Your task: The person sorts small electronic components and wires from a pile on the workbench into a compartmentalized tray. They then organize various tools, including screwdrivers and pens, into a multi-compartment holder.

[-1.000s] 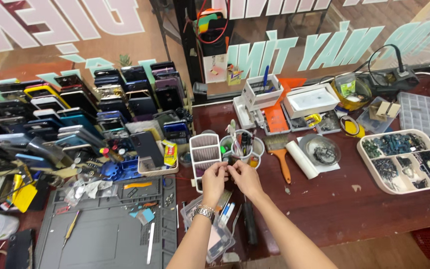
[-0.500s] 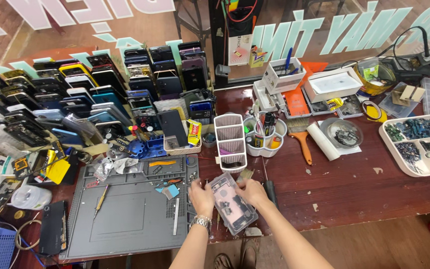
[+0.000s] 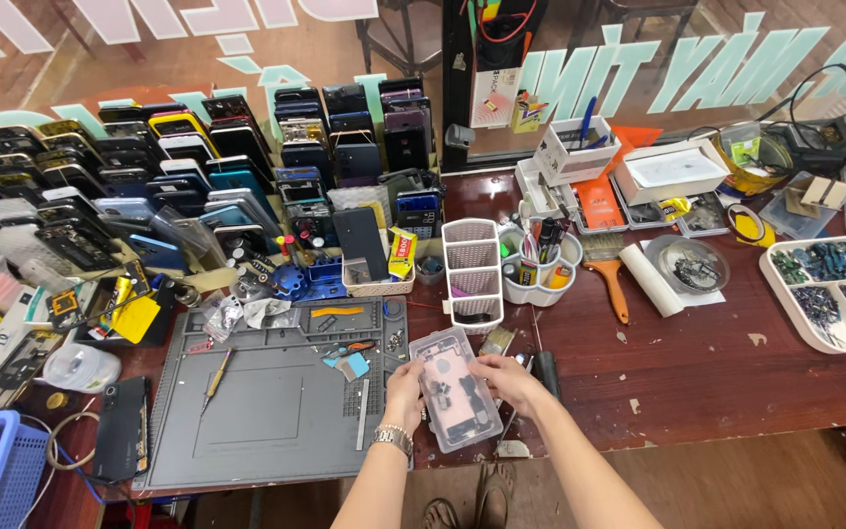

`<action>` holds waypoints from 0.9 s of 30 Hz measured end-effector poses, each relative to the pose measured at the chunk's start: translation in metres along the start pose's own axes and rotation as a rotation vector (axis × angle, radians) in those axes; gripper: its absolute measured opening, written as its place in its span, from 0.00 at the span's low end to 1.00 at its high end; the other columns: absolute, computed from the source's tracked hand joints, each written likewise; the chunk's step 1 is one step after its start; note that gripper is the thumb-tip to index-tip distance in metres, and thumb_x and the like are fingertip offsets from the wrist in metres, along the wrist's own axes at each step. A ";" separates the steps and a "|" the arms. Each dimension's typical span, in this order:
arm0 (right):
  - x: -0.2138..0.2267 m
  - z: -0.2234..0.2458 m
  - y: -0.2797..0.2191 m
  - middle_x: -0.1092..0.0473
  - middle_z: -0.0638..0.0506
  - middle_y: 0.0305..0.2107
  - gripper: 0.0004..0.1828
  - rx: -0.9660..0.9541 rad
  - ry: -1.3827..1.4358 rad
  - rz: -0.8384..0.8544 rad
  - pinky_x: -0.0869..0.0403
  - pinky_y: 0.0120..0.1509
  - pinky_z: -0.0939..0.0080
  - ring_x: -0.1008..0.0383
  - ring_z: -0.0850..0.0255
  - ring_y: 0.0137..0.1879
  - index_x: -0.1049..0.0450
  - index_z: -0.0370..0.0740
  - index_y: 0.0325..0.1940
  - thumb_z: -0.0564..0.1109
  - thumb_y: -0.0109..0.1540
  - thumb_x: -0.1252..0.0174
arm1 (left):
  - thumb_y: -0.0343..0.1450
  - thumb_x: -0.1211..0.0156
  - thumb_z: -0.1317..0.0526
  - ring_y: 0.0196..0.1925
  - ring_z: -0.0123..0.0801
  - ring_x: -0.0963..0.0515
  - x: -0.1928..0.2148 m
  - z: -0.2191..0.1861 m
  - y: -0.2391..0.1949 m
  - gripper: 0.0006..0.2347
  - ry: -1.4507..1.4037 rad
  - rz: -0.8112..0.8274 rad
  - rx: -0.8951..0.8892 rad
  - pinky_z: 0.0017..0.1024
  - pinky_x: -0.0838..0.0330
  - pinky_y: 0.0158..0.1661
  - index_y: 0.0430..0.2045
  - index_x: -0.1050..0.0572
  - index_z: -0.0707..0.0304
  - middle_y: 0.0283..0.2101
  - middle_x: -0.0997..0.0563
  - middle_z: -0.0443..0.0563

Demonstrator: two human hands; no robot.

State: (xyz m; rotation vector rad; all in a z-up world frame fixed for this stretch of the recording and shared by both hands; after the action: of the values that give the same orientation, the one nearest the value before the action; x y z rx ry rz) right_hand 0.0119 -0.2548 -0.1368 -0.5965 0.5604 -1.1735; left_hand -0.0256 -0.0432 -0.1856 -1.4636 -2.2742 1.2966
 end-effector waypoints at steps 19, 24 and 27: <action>0.270 -0.049 -0.053 0.25 0.53 0.35 0.16 0.229 0.345 -0.629 0.29 0.40 0.65 0.29 0.68 0.36 0.24 0.36 0.54 0.45 0.66 0.43 | 0.75 0.48 0.59 0.55 0.29 0.21 -0.239 0.094 -0.042 0.20 0.576 0.555 -0.043 0.33 0.25 0.52 0.64 0.32 0.61 0.57 0.21 0.48; 0.295 -0.051 -0.072 0.23 0.53 0.37 0.19 0.224 0.142 -0.757 0.27 0.47 0.62 0.25 0.65 0.42 0.23 0.35 0.57 0.47 0.64 0.41 | 0.74 0.48 0.62 0.52 0.29 0.21 -0.280 0.128 -0.065 0.19 0.580 0.683 -0.023 0.30 0.27 0.50 0.61 0.27 0.66 0.53 0.18 0.50; 0.292 -0.038 -0.084 0.21 0.49 0.41 0.21 0.145 -0.013 -0.813 0.25 0.53 0.58 0.21 0.59 0.47 0.24 0.37 0.58 0.47 0.62 0.39 | 0.74 0.46 0.60 0.48 0.25 0.21 -0.272 0.116 -0.061 0.18 0.757 0.535 -0.086 0.28 0.26 0.46 0.60 0.29 0.60 0.50 0.18 0.44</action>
State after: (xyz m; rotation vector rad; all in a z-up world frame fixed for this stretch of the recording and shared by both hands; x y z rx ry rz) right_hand 0.0144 -0.5608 -0.1337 -0.7308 0.2043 -1.9531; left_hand 0.0123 -0.3372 -0.1279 -2.1998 -1.5090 0.5423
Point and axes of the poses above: each hand's wrist, its own y-axis towards the middle knuckle, its own x-axis out of the back of the hand, z = x × y, the point moved 8 cm from there along y, towards the middle knuckle
